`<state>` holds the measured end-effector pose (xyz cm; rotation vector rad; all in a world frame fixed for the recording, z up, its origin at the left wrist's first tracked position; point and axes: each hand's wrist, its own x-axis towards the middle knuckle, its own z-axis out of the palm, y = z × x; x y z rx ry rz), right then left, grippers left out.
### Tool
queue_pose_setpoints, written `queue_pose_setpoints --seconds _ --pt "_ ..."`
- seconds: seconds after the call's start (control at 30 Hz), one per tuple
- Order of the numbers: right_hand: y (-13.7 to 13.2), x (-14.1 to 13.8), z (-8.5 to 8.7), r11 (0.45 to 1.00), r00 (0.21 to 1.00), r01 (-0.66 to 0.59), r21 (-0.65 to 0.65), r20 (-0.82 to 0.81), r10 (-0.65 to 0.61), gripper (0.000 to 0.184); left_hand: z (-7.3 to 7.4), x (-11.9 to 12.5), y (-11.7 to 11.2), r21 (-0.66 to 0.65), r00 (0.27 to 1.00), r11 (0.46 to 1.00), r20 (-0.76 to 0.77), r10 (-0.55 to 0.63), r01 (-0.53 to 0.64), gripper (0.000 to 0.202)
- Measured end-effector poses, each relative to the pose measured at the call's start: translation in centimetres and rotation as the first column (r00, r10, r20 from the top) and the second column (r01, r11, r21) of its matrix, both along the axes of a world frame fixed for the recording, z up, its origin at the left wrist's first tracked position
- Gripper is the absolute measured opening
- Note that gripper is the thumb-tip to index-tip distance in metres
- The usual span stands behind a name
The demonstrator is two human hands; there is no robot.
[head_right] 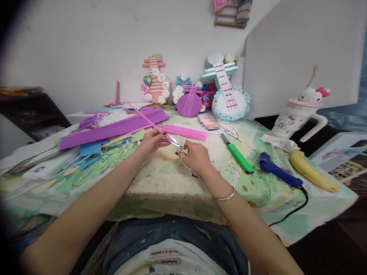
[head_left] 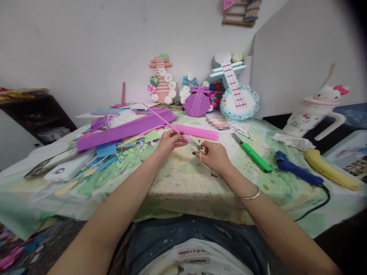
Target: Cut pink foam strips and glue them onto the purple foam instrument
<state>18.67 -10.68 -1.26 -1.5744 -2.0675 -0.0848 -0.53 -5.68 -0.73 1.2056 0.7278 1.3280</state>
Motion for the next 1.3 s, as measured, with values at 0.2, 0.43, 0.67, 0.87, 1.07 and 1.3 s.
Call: queue_pose_setpoints --seconds 0.2,0.43,0.67,0.87,1.07,1.3 --pt "-0.16 -0.06 0.20 1.000 1.000 0.017 0.001 0.001 -0.017 0.026 -0.09 -0.10 0.12 0.027 1.000 1.000 -0.012 0.004 -0.003 0.028" --pt "0.11 0.04 -0.21 1.000 1.000 -0.020 0.005 -0.022 0.020 0.024 -0.13 -0.07 0.11 0.050 1.000 0.999 -0.028 0.010 -0.008 0.029" --pt "0.33 0.11 -0.40 0.999 0.998 -0.039 0.004 -0.054 0.039 0.023 -0.09 -0.09 0.09 0.059 0.999 0.998 -0.034 0.009 -0.006 0.029" --pt "0.22 0.03 -0.30 0.998 0.994 -0.058 -0.003 -0.088 0.058 0.024 -0.03 -0.19 0.09 0.071 0.999 0.997 -0.045 0.015 -0.012 0.030" --pt "0.16 -0.08 -0.16 0.996 0.990 -0.085 -0.016 -0.115 0.083 0.025 -0.06 -0.32 0.17 0.082 0.999 0.996 -0.048 0.021 -0.017 0.030" --pt "0.12 -0.10 -0.17 0.995 0.987 -0.096 -0.019 -0.128 0.093 0.024 0.05 -0.28 0.11 0.082 0.998 0.996 -0.049 0.034 -0.029 0.029"
